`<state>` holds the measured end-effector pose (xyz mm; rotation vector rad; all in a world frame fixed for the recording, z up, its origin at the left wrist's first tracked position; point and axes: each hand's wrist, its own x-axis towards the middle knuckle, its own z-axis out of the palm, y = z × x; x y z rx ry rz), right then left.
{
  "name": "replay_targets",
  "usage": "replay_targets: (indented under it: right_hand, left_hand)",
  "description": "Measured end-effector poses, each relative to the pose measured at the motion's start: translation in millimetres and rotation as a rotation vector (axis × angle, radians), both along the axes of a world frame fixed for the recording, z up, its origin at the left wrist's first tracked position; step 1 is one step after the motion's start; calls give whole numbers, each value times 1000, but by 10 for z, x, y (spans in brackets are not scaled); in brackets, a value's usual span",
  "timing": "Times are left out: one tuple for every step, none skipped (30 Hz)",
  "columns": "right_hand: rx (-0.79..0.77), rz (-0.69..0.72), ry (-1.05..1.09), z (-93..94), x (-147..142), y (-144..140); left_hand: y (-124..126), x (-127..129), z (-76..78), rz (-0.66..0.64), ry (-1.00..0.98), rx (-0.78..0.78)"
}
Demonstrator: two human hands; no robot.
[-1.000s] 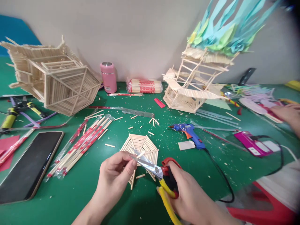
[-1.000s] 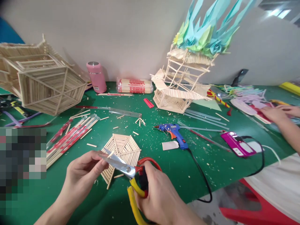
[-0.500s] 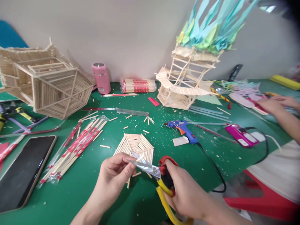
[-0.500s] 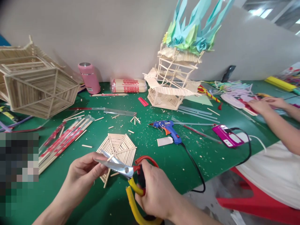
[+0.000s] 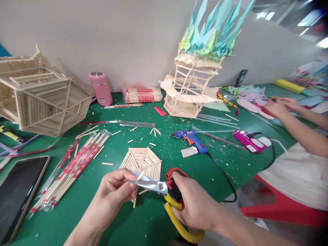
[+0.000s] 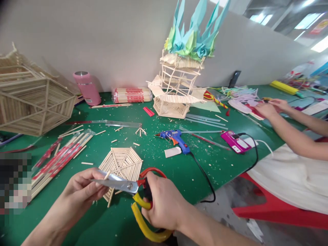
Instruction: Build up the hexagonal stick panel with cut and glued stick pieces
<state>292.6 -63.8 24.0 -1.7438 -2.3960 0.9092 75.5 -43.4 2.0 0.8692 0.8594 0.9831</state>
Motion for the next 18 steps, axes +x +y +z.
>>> replay_targets:
  right_hand:
    - [-3,-17,12,-19,-2,-14]
    - [-7,-35,26,-36,-7,-27]
    - [-13,-49,42,-50,-14,-37]
    - [-17,-61,56,-58,-22,-44]
    - [-22,-72,62,-61,-30,-46]
    - [-26,-76,62,-57,-35,-45]
    - [-24,-73,58,-49,-39,-40]
    - [-16,-64,51,-39,-39,-33]
    - [-6,-52,43,-27,-37,-26]
    - [1,-37,36,-18,-33,-20]
    - [4,-22,30,-12,-29,-15]
    - [4,-12,26,-10,-25,-14]
    - [-6,-8,25,-14,-22,-16]
    - [-21,-11,28,-21,-20,-22]
    - [-38,-20,36,-33,-19,-30]
    - [-52,-34,46,-47,-21,-40]
    - [-59,-50,56,-60,-23,-49]
    - [-60,-65,65,-73,-28,-57]
  left_hand:
    - [-5,15,-5,27,22,7]
    - [-13,33,-8,60,49,20]
    - [-21,51,-10,95,75,40]
    - [-30,68,-8,129,97,62]
    - [-38,81,-4,157,112,84]
    - [-45,88,3,169,124,100]
    - [-48,91,13,171,132,112]
    - [-48,88,25,159,137,119]
    - [-45,82,39,135,137,121]
    - [-39,74,53,109,135,121]
    - [-30,66,66,84,131,119]
    - [-21,59,75,63,129,116]
    - [-12,55,81,53,127,111]
    - [-5,55,80,52,130,106]
    - [-1,60,74,61,136,102]
    - [-1,69,62,77,145,99]
    - [-5,81,45,97,158,99]
    - [-13,95,23,122,173,102]
